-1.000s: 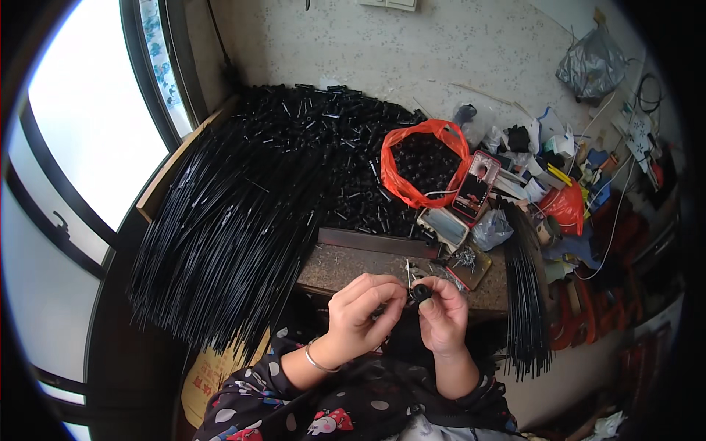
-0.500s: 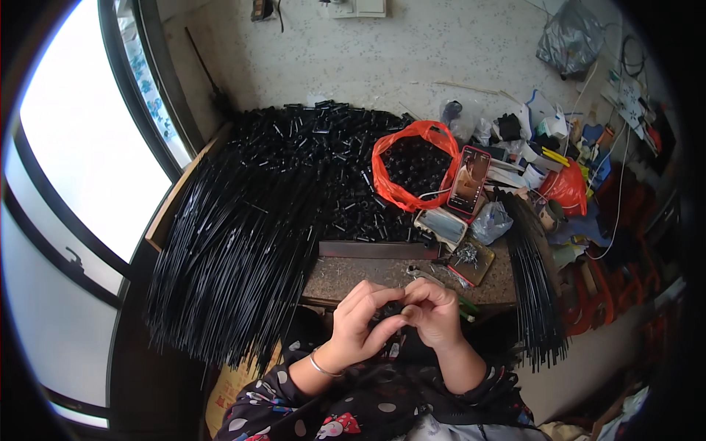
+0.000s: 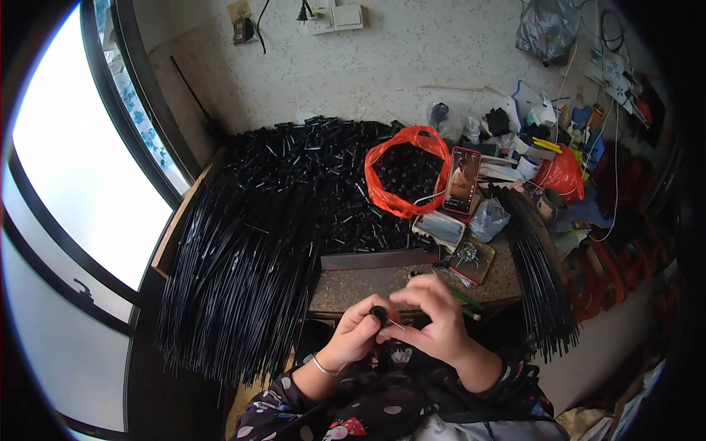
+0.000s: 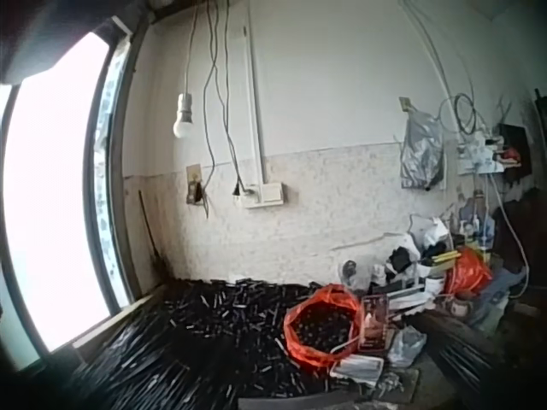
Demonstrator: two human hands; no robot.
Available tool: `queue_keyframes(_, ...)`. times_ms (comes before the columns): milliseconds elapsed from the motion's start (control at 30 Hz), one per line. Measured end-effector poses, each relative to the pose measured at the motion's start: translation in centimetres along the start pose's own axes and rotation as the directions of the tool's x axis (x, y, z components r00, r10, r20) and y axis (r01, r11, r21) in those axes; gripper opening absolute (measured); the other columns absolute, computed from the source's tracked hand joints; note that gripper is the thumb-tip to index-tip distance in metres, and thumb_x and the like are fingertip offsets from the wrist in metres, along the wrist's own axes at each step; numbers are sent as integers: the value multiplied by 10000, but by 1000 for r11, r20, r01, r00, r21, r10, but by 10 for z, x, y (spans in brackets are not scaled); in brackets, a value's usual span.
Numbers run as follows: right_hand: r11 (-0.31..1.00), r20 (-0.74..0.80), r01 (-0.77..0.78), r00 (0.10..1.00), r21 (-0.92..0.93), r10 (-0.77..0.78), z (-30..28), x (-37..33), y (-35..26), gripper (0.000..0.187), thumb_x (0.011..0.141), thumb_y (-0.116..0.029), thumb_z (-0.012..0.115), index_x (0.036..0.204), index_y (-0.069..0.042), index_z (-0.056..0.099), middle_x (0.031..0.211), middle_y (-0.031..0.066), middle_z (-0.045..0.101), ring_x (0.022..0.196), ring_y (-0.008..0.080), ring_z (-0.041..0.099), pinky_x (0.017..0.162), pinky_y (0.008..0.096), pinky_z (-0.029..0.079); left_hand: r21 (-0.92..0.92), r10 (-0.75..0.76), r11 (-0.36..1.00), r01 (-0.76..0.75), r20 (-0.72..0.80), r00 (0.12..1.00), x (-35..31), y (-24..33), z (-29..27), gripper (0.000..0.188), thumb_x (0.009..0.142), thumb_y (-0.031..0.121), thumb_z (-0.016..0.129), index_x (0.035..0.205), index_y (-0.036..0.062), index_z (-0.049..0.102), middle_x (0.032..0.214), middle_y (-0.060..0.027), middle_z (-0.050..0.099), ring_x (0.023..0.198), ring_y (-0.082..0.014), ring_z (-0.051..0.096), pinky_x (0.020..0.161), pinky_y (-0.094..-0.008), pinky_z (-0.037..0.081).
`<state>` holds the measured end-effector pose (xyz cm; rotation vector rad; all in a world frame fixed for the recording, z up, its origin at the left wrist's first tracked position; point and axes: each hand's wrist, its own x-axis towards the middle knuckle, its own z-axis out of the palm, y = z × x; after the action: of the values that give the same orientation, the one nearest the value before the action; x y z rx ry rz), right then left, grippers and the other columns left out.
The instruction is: Manually assembling or processing bundles of black wires at a production workstation.
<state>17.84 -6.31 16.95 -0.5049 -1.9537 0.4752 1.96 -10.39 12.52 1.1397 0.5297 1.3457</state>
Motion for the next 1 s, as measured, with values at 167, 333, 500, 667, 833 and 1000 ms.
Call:
queue_keyframes(167,903,61,249,968,-349,-243,-7,14,-12,311,579,-90,795,837,-35,629,785,50,536,685,219,520,560,308,418,-34,84,995,-89,-131,988,4,-7,7,326,903,362,528,889,38,500,746,-1,518,594,-45,408,524,-192,319)
queue_keyframes(333,989,-67,85,993,-125,-94,2,8,-12,200,617,12,734,759,-35,601,699,62,538,612,228,514,524,311,411,562,400,778,-281,-98,911,18,9,17,313,913,255,365,778,-3,479,649,-47,506,534,-79,408,497,-219,326)
queue_keyframes(500,958,36,38,999,-285,-29,-22,-34,25,186,639,-9,721,798,-20,626,730,87,579,628,250,575,568,330,472,443,406,852,-277,-228,885,5,32,-11,263,811,213,599,677,11,497,578,-22,522,499,-73,453,470,-208,341)
queue_keyframes(667,501,87,-179,883,-847,462,-31,-142,108,492,704,-114,678,1175,-130,537,1173,175,463,1060,372,446,839,470,406,437,183,896,-79,-201,962,9,25,-16,222,774,159,608,637,8,521,600,-44,545,539,-84,462,505,-222,361)
queue_keyframes(833,773,219,-585,743,-247,633,-18,-151,124,338,723,58,542,1034,-71,551,1069,115,471,939,247,542,782,367,450,439,-24,898,-21,97,995,20,29,0,191,774,135,632,896,-12,626,624,-5,547,566,-63,477,535,-211,368)
queue_keyframes(1000,482,383,-751,650,450,656,-27,-75,36,156,731,-91,673,835,-26,577,1055,115,492,956,206,530,760,343,443,380,171,919,-101,-155,973,24,35,-15,710,899,537,363,1242,-79,440,504,31,410,446,-36,321,446,-196,218)
